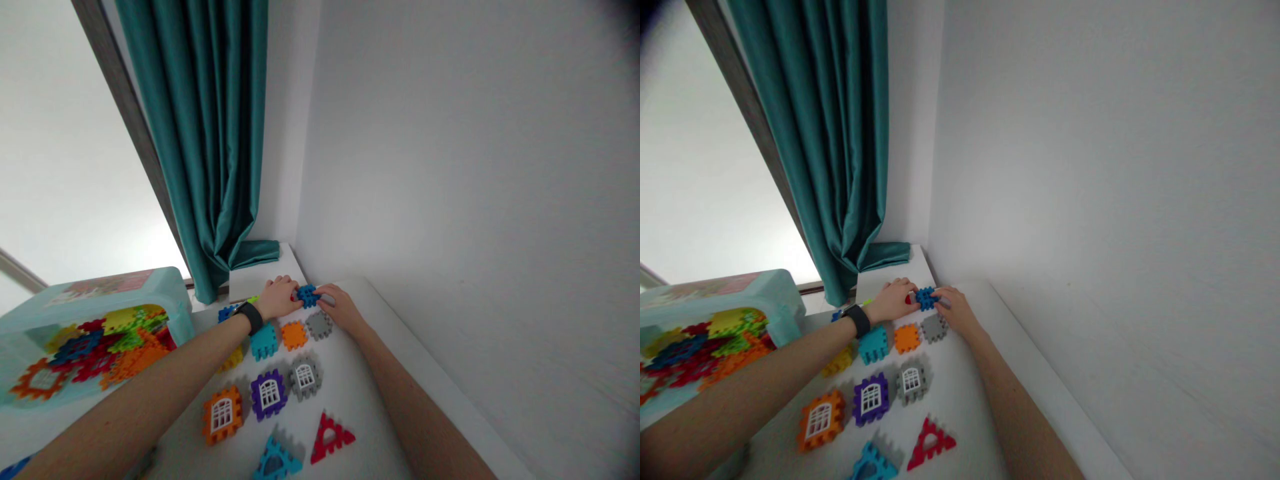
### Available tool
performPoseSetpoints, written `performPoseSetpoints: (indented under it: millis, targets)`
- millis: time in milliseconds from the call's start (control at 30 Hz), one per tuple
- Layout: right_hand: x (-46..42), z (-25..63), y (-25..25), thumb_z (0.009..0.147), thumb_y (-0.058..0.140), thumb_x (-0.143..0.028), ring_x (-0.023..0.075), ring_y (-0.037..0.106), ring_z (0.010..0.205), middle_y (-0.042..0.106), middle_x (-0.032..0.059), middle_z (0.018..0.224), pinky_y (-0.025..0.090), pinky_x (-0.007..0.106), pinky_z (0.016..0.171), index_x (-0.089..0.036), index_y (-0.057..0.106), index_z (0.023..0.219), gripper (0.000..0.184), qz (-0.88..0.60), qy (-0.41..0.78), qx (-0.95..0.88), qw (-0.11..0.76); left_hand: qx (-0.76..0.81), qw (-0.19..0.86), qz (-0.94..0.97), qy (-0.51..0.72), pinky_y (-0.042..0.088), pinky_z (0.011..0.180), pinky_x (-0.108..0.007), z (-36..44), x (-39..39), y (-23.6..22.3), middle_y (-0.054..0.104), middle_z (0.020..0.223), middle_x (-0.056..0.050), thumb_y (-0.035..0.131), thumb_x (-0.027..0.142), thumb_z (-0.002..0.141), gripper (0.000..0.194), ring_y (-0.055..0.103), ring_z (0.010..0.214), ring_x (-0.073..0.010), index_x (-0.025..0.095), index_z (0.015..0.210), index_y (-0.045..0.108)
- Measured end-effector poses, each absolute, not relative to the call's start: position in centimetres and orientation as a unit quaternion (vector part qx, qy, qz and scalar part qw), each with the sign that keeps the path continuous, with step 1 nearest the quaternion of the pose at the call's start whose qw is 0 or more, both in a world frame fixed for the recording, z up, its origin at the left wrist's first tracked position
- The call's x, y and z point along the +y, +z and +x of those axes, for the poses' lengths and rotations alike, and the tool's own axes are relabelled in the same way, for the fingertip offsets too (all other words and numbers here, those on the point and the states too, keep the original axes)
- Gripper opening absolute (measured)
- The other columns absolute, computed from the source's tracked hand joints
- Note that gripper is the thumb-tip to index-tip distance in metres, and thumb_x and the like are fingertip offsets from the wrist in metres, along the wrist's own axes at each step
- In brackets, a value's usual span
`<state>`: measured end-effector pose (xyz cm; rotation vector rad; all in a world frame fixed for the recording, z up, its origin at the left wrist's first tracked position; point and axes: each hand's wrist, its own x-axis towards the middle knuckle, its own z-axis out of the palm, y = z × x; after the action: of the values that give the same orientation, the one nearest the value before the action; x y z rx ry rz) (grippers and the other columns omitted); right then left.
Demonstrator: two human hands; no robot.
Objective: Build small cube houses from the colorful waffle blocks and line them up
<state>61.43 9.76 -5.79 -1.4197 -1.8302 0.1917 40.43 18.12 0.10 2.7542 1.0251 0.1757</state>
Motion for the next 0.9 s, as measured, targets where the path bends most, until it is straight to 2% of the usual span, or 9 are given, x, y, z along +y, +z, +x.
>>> performPoseSetpoints:
  millis: [567,900]
  targets:
    - [9.7,61.3,-5.6,0.085,0.065,-0.012,0.0219,0.067,0.103,0.072,0.0072,0.108,0.052,0.04,0.097,-0.023,0.074,0.105,0.024,-0.556,0.085,-0.721,0.405,0.35,0.083,0.932,0.04,0.047,0.097,-0.048,40.5,17.8,0.4,0.064,0.121,-0.014,0.062,0.045,0.085,0.038,0.058,0.118,-0.0338,0.019,0.113,0.066]
    - [9.5,61.4,-4.6,0.087,0.064,-0.018,0.0222,0.065,0.107,0.07,0.0081,0.111,0.052,0.041,0.1,-0.024,0.073,0.107,0.023,-0.551,0.071,-0.72,0.416,0.348,0.067,0.932,0.076,0.043,0.101,-0.049,39.9,17.1,1.9,0.062,0.127,-0.013,0.061,0.045,0.088,0.044,0.053,0.123,-0.0331,0.019,0.124,0.061]
